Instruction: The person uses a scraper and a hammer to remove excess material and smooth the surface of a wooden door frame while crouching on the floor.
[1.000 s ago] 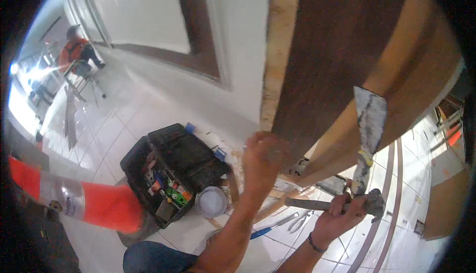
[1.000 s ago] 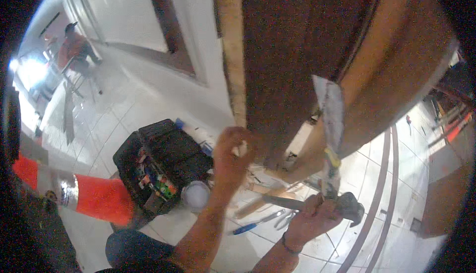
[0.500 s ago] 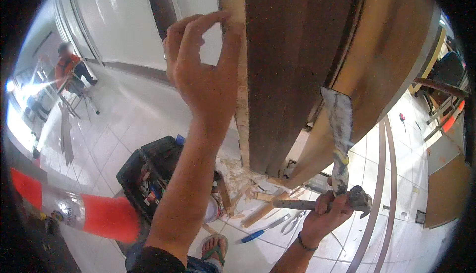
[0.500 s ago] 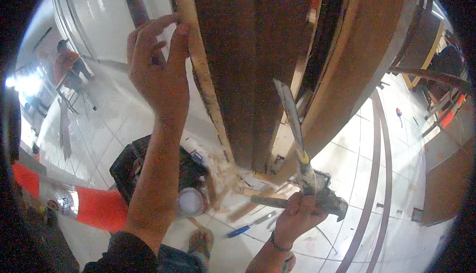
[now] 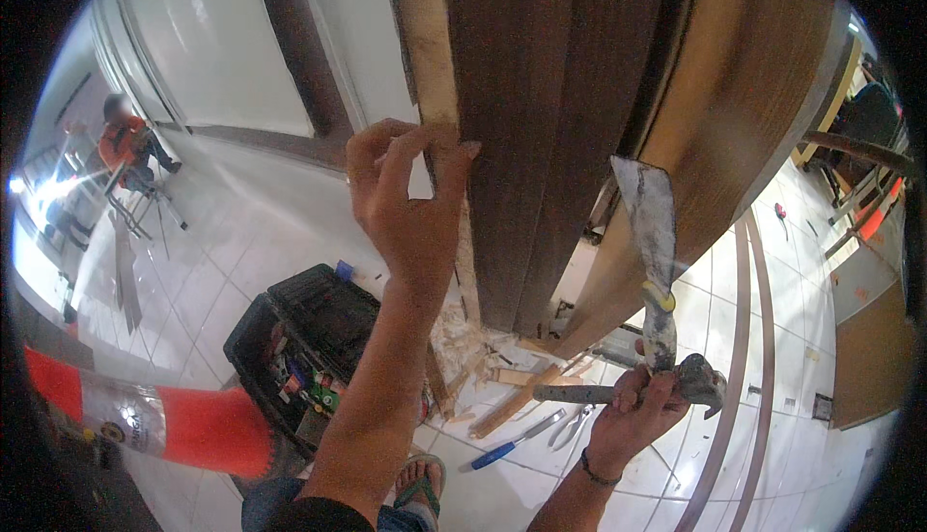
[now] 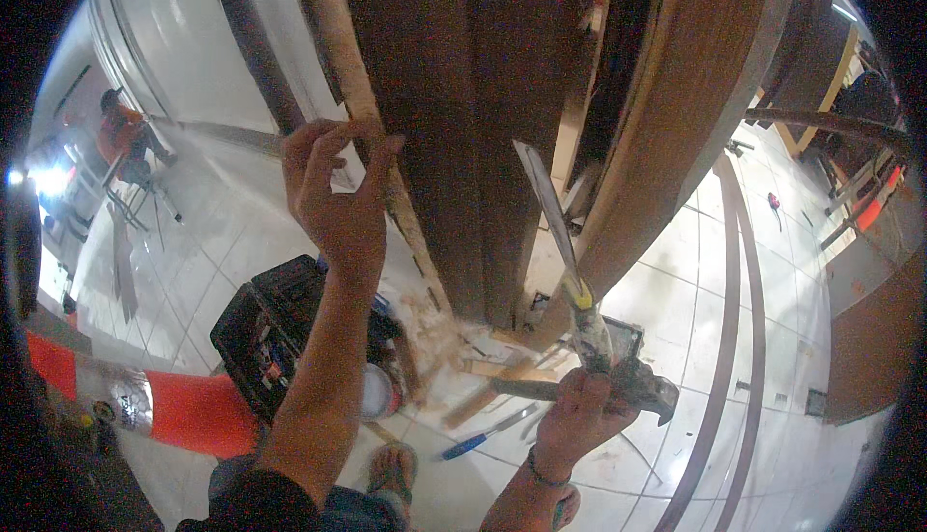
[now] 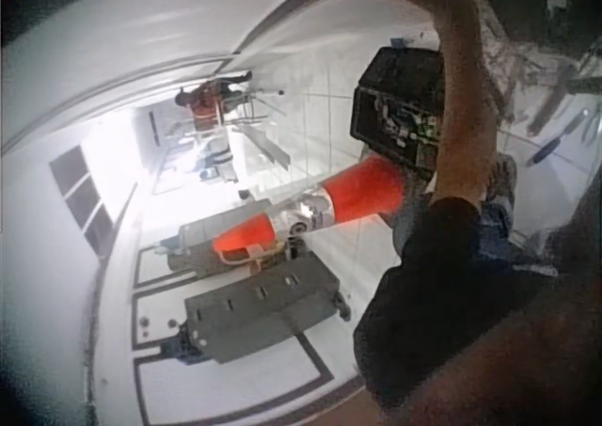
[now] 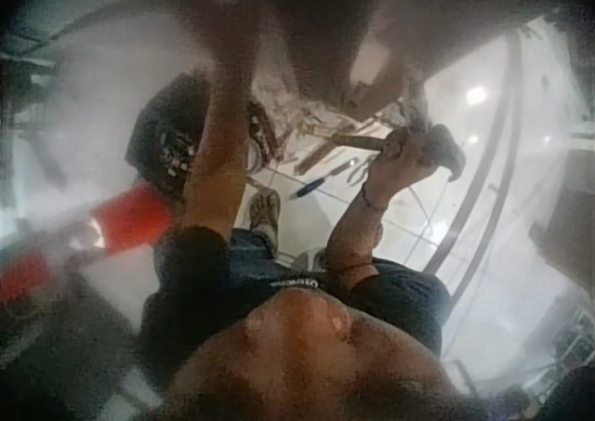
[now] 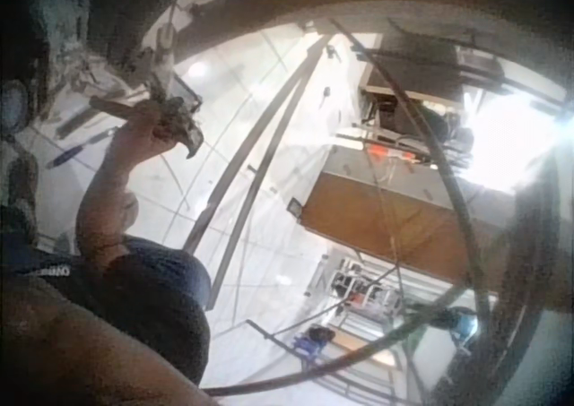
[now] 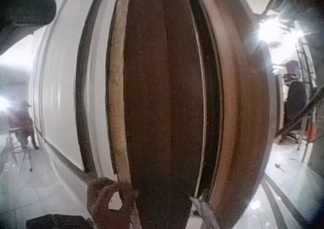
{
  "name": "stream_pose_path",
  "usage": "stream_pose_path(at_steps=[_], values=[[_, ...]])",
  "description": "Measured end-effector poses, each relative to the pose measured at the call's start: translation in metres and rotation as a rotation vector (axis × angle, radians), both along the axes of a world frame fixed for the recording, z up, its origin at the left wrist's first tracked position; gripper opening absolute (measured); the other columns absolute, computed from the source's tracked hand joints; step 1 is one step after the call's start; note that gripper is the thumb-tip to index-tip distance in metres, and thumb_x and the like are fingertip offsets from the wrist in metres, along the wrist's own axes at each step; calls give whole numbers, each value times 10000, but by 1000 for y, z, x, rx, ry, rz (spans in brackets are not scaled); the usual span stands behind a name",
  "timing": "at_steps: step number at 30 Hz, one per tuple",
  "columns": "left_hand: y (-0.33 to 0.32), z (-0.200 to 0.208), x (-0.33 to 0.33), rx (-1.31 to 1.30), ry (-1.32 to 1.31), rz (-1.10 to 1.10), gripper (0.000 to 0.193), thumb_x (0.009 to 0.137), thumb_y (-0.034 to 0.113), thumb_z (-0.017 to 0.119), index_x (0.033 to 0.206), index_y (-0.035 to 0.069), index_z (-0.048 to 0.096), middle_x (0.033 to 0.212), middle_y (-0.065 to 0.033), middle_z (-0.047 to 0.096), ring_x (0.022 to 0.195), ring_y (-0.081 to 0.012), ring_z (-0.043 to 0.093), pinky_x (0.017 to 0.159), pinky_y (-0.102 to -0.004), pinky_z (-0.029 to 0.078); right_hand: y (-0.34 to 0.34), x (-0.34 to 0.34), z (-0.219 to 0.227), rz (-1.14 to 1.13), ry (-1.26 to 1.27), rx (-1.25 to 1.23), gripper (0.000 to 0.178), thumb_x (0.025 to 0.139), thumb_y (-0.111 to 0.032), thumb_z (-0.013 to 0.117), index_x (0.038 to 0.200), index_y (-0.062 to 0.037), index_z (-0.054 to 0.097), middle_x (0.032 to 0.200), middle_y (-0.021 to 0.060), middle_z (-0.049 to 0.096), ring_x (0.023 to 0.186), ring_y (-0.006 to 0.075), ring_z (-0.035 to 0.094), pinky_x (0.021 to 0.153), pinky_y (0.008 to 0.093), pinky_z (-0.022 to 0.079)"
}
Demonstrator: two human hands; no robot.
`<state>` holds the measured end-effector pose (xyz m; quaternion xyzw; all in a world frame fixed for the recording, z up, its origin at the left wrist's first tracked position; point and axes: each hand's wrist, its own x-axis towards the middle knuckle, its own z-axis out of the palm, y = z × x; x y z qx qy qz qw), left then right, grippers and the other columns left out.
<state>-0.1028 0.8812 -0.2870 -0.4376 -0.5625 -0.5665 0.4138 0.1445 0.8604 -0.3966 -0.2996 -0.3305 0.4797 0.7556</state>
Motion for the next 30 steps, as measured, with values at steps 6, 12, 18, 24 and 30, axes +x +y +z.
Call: stream_pose_path(at_steps=[6,12,18,24,30], values=[[-1,6,11,-66,-107,146,230,648,119,826,813,64,677,977,-85,598,943,-247,560,781,-357,455,-1,-6,-4,-13,41,-16,238,910,-218,617,960,-41,466,878,212,653,427,18,374,344,162,282],[3,7,18,-63,-252,112,163,678,128,769,804,62,688,1013,-89,560,1007,-294,502,901,-414,367,1,-5,-8,31,-18,50,245,906,-217,622,976,-30,481,873,195,656,431,20,376,345,163,273],[8,4,22,-68,-260,95,146,690,112,743,809,55,680,1074,-122,552,1045,-316,489,921,-433,358,1,-8,-2,1,25,0,225,907,-215,620,936,-28,498,859,186,654,431,27,369,344,165,281],[7,-3,24,-24,-322,150,199,667,168,793,798,77,675,1083,-130,535,1044,-319,491,921,-443,357,2,-4,-2,-7,1,-43,202,918,-203,597,919,-26,497,860,189,653,427,25,358,338,171,282],[5,-8,24,3,-356,146,174,665,174,799,779,103,689,1088,-99,541,1046,-306,491,905,-435,361,-1,-6,4,-16,16,-30,232,911,-218,612,926,-6,518,890,201,659,410,28,349,337,173,276]])
